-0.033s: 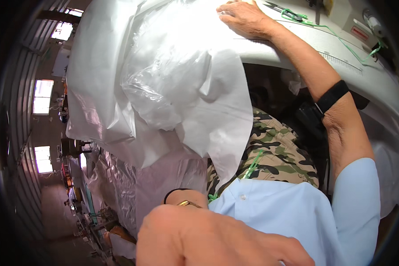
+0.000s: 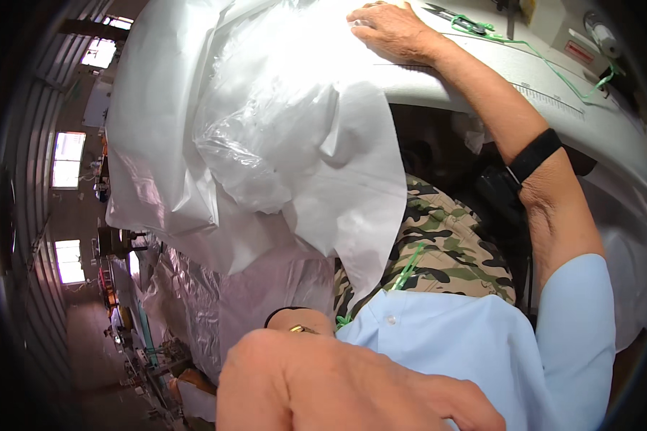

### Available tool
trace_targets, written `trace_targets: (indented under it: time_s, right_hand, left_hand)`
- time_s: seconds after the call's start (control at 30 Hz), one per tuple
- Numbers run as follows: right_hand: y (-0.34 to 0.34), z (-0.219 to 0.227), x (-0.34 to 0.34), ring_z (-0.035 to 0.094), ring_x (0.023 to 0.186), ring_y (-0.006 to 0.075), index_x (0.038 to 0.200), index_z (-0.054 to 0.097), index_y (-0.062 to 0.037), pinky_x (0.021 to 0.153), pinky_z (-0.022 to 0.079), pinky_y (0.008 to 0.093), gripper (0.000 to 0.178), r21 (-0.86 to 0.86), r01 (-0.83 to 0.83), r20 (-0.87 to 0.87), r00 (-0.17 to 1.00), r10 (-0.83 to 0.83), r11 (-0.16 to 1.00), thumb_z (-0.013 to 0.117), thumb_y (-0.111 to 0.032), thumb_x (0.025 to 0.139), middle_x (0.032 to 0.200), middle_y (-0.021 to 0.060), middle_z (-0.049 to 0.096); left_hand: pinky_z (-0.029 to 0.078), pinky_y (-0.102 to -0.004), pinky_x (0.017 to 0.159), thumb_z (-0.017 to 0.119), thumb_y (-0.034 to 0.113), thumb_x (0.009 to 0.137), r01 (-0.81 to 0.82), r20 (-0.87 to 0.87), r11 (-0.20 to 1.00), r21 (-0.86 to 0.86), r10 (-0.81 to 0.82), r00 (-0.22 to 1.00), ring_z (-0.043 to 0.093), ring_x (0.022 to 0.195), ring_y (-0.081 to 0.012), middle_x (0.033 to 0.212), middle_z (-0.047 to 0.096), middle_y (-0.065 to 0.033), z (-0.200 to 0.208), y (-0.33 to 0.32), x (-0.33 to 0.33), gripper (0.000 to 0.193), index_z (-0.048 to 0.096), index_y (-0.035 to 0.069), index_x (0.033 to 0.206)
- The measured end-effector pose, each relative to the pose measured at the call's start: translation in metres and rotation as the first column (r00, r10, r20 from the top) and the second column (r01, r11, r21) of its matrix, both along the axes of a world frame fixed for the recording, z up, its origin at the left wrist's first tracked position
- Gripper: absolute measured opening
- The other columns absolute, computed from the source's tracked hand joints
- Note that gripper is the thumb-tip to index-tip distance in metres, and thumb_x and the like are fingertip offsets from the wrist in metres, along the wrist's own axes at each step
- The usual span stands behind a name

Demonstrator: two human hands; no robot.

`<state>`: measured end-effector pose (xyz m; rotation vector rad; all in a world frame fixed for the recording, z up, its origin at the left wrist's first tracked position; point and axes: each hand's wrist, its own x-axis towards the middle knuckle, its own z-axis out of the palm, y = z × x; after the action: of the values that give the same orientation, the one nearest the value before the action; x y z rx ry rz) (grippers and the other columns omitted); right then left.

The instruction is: Sewing two large white plastic sheets together using an industrial sewing machine.

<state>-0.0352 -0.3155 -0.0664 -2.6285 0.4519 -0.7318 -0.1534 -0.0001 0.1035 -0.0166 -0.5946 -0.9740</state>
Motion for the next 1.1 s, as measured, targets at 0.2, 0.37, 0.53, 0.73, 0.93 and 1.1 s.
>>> trace_targets:
  time_s: [0.2,0.37,0.53,0.73,0.93,1.1]
  right_hand:
    - [0.003,0.000,0.004,0.061,0.117,0.0320,0.126,0.065,-0.0046,0.107,0.042,0.0452,0.043,-0.139,0.023,0.024,1.000,-0.020,0.990,0.050,-0.033,0.097,0.127,0.0162,0.065]
    - [0.005,0.001,0.004,0.056,0.125,0.0298,0.129,0.064,-0.0074,0.112,0.034,0.0478,0.043,-0.082,0.037,0.010,0.999,-0.036,0.996,0.049,-0.034,0.098,0.128,0.0143,0.065]
    - [0.009,0.003,0.001,0.052,0.130,0.0268,0.132,0.062,-0.0097,0.112,0.029,0.0495,0.044,-0.074,0.047,-0.045,0.998,-0.050,0.996,0.047,-0.035,0.099,0.131,0.0122,0.063]
    - [0.010,0.005,0.000,0.053,0.128,0.0272,0.129,0.063,-0.0083,0.111,0.032,0.0489,0.043,-0.071,0.039,-0.010,0.999,-0.040,0.997,0.048,-0.034,0.098,0.131,0.0131,0.063]
    - [0.004,-0.002,0.002,0.056,0.122,0.0284,0.128,0.063,-0.0067,0.109,0.036,0.0454,0.043,-0.064,0.019,0.055,0.998,-0.015,0.998,0.049,-0.034,0.098,0.128,0.0136,0.064]
    - [0.003,0.008,-0.002,0.063,0.106,0.0304,0.118,0.067,-0.0026,0.095,0.047,0.0437,0.036,-0.189,-0.047,0.259,0.961,0.096,0.981,0.054,-0.031,0.100,0.113,0.0177,0.069]
  left_hand:
    - [0.039,-0.0556,0.105,0.065,0.016,0.096,0.005,0.012,1.000,-0.010,-0.005,1.000,0.057,0.050,-0.0177,0.067,0.065,-0.0088,-0.005,-0.003,0.004,0.023,0.073,-0.004,0.086]
    - [0.038,-0.0538,0.106,0.064,0.015,0.096,0.226,0.373,0.859,-0.459,-0.045,0.927,0.064,0.057,-0.0196,0.075,0.069,-0.0133,-0.063,-0.033,0.039,0.023,0.074,-0.005,0.092]
    - [0.040,-0.0549,0.105,0.065,0.014,0.096,0.122,0.524,0.992,-0.035,-0.086,0.847,0.068,0.060,-0.0219,0.081,0.073,-0.0142,-0.058,0.007,0.052,0.022,0.074,-0.006,0.095]
    - [0.052,-0.0555,0.091,0.072,0.012,0.091,0.043,0.698,0.993,-0.108,0.045,0.715,0.072,0.065,-0.0183,0.079,0.075,-0.0142,-0.037,0.008,0.075,0.018,0.074,-0.006,0.091]
    - [0.053,-0.0549,0.092,0.078,0.019,0.086,-0.111,0.872,0.980,-0.165,0.198,0.448,0.073,0.072,-0.0181,0.089,0.076,-0.0110,-0.001,0.018,0.070,0.019,0.075,0.005,0.098]
    - [0.053,-0.0470,0.091,0.061,0.011,0.095,-0.328,0.852,0.865,-0.379,0.464,0.241,0.072,0.093,-0.0264,0.100,0.074,-0.0124,-0.031,0.024,0.065,0.015,0.071,0.006,0.105]
